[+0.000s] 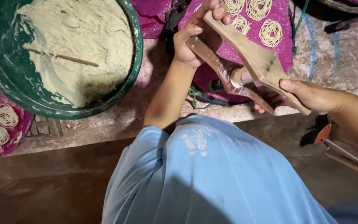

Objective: The person uses a wooden noodle press to extrude dough into thin strands, forming circular nests on a pink mat inside a woven basket. They repeatedly scoop dough from a green bowl, press it through the tool, and arrange the noodles on the mat.

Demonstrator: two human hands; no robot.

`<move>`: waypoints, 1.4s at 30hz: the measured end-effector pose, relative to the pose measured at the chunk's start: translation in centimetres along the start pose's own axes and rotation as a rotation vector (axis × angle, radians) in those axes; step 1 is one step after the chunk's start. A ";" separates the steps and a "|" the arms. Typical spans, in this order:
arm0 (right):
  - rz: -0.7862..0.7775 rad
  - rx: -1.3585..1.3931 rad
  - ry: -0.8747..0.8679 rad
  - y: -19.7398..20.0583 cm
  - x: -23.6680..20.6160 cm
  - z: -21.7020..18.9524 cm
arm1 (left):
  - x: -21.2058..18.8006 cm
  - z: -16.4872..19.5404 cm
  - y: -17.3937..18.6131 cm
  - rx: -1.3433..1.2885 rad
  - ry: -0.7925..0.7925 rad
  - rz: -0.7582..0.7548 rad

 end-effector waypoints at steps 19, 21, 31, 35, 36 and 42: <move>0.436 -0.494 -0.231 3.0 2.1 -0.5 | 1.6 -0.1 5.3 -0.166 -0.149 0.096; 0.443 -0.474 -0.248 2.4 3.0 -0.6 | 2.0 1.1 4.9 -0.125 -0.142 0.059; 0.430 -0.538 -0.139 3.2 1.9 -0.9 | 2.0 0.1 3.5 -0.093 -0.220 0.094; 0.457 -0.425 0.038 3.5 2.8 -1.5 | 2.6 1.0 7.1 0.052 -0.111 0.355; 0.429 -0.403 0.140 3.2 3.0 -1.9 | 2.4 1.2 8.0 0.045 -0.072 0.415; 0.340 -0.342 0.207 3.9 3.3 -1.3 | -3.9 -0.9 11.0 0.677 0.500 0.632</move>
Point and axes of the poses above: each hand's wrist, its own x-axis towards the middle knuckle, its own y-axis out of the back of the hand, z = x × y, the point moved 6 cm from there along x, towards the middle knuckle, and after that the axes turned 2 degrees about -y, right-handed, at the moved point
